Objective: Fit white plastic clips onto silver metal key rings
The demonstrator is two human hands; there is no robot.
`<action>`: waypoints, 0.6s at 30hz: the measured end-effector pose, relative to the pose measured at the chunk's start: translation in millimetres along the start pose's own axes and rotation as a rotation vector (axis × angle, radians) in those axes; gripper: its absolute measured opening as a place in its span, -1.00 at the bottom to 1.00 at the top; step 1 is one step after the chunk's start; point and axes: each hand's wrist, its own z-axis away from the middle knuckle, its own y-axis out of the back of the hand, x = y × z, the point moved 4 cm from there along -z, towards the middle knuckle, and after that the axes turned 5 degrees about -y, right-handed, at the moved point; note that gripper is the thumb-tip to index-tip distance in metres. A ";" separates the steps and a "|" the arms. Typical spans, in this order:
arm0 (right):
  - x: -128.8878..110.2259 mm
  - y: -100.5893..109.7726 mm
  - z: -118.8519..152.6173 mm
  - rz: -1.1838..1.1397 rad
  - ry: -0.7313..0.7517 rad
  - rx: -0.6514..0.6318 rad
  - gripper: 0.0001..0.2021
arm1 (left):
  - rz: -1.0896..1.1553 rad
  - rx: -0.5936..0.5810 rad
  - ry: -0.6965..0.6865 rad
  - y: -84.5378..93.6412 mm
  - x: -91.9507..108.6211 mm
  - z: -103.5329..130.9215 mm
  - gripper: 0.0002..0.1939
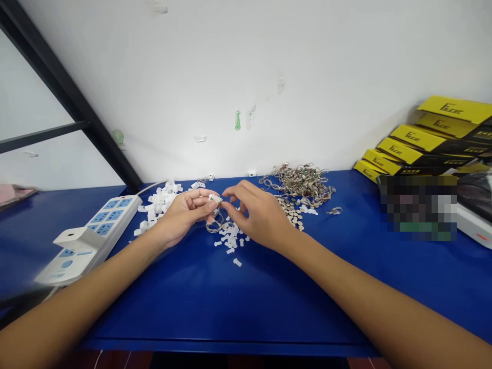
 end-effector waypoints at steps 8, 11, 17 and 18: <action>-7.0 1.3 3.7 0.279 0.272 0.056 -0.81 | 0.049 -0.120 0.091 -16.0 -0.5 6.7 -0.62; -7.3 1.3 4.1 0.310 0.290 0.077 -0.82 | 0.051 -0.144 0.078 -18.2 0.6 7.6 -0.62; -12.2 2.0 4.8 0.322 0.304 0.134 -0.85 | 0.058 -0.140 0.081 -19.0 0.4 8.2 -0.60; -13.2 2.0 4.9 0.328 0.306 0.144 -0.86 | 0.054 -0.146 0.078 -19.4 0.7 8.4 -0.60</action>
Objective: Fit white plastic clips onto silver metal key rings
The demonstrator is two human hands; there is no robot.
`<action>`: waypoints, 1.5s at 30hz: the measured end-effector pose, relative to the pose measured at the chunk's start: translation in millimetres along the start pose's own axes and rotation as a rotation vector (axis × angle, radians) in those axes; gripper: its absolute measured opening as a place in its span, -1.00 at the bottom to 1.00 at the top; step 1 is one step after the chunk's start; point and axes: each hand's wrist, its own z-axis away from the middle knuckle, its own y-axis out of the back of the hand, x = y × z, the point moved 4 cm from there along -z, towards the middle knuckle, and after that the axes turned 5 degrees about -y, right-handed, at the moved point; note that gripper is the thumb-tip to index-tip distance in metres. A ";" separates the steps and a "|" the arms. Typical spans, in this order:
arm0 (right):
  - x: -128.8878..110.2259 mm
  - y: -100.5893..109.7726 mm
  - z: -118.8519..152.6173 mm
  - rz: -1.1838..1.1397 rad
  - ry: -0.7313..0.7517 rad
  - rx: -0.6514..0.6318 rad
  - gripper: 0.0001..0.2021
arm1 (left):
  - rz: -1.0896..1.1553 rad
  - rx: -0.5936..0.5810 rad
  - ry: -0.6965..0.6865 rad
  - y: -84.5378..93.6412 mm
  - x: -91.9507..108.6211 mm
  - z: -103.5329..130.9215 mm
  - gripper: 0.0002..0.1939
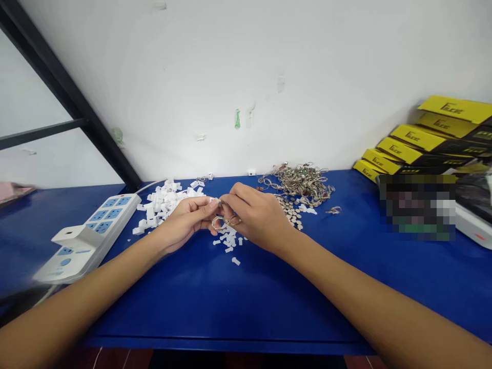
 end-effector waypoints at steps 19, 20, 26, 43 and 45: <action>-2.4 -4.3 3.7 0.038 0.005 0.047 -0.86 | -0.024 -0.005 0.026 -0.1 -1.4 0.4 -0.66; -1.3 -4.4 3.3 0.024 0.014 0.031 -0.86 | -0.011 -0.002 0.032 0.9 -2.0 -0.2 -0.65; 4.5 -5.8 0.6 -0.031 0.007 -0.086 -0.79 | 0.038 0.001 0.017 8.5 -6.7 -3.8 -0.64; 4.2 -8.2 0.2 -0.547 -0.165 -0.174 -0.74 | 0.124 -0.136 0.064 7.0 -1.9 -2.1 -0.73; 2.0 -7.0 0.1 -0.534 -0.162 -0.153 -0.74 | 0.145 -0.151 0.071 4.0 -0.7 -1.3 -0.75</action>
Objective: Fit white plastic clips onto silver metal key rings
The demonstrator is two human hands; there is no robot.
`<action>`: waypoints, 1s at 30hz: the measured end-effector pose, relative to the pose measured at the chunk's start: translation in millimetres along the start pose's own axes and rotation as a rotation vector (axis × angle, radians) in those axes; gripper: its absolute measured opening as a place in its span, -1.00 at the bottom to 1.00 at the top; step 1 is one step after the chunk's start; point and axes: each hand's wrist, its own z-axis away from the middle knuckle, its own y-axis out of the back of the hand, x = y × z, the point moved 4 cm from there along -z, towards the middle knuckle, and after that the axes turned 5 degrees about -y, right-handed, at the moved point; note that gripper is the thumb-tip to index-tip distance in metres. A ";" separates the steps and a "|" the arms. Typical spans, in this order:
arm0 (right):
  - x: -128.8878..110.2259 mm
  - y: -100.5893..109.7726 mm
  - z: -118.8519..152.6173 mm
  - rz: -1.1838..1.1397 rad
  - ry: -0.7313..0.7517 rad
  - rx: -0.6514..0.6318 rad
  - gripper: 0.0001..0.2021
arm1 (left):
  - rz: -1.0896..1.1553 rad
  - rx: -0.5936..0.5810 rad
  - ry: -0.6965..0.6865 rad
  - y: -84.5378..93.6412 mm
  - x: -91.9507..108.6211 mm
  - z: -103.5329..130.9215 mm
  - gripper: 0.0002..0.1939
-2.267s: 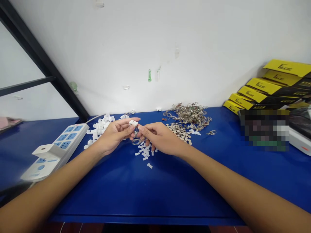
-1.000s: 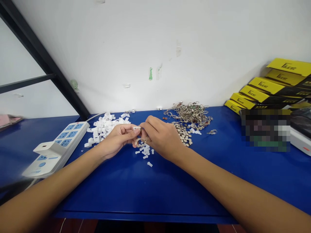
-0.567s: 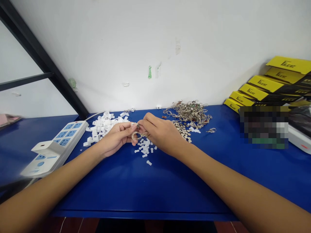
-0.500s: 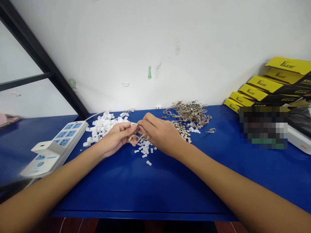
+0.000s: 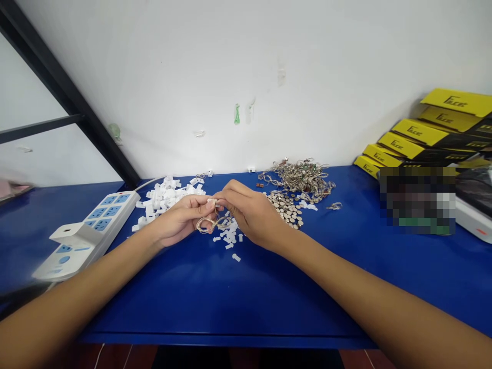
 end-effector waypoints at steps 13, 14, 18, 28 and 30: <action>-0.1 2.0 3.1 0.353 0.100 0.034 -0.78 | 0.025 0.054 -0.011 1.1 -1.4 0.0 -0.69; -0.2 2.4 2.9 0.376 0.114 0.042 -0.78 | 0.020 0.057 -0.007 1.1 -1.5 0.0 -0.69; -2.0 2.7 2.7 0.452 0.145 0.091 -0.82 | -0.029 0.067 0.005 0.1 -1.3 0.2 -0.67; -4.9 0.5 4.7 0.545 0.146 0.136 -0.85 | -0.055 0.063 -0.020 -2.2 -4.0 -0.5 -0.68; -5.3 -1.2 4.7 0.575 0.162 0.155 -0.84 | -0.040 0.065 -0.025 -1.5 -4.6 -0.6 -0.71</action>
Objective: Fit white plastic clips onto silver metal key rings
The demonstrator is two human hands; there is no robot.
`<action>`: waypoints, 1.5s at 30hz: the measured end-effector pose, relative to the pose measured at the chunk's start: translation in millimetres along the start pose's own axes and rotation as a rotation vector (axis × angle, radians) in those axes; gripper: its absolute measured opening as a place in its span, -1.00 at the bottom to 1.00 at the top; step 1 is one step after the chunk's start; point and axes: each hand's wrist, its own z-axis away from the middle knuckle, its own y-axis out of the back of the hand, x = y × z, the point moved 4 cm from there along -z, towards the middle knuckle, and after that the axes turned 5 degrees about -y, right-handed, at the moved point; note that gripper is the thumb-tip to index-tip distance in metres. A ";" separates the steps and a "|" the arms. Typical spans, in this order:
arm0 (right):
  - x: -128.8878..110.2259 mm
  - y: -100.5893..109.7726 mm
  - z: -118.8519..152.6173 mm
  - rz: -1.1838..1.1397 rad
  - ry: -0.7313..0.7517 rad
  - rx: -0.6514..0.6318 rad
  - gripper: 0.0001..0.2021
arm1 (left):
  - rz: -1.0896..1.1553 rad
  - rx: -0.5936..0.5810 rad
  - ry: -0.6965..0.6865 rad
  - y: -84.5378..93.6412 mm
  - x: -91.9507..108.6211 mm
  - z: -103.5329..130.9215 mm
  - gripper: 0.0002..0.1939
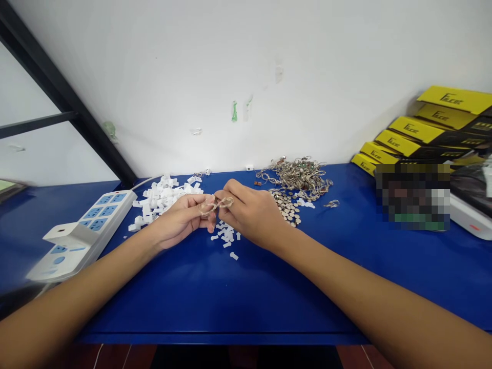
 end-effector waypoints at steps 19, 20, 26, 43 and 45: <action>5.9 1.1 -9.9 -0.682 -0.216 -0.224 -0.74 | 0.014 -0.056 0.063 3.0 9.3 2.5 -0.72; 5.5 2.2 -11.0 -0.686 -0.222 -0.233 -0.75 | 0.014 -0.070 0.064 2.8 9.1 2.8 -0.72; 0.6 9.3 -13.1 -0.666 -0.185 -0.248 -0.76 | 0.024 -0.114 0.065 5.5 5.7 2.9 -0.71; -6.9 -1.6 -3.0 -0.127 -0.051 -0.163 -0.73 | -0.004 -0.094 0.063 5.3 7.7 0.7 -0.73; -5.0 -0.9 -3.3 -0.181 -0.066 -0.222 -0.74 | -0.010 -0.091 0.055 6.7 7.7 1.0 -0.73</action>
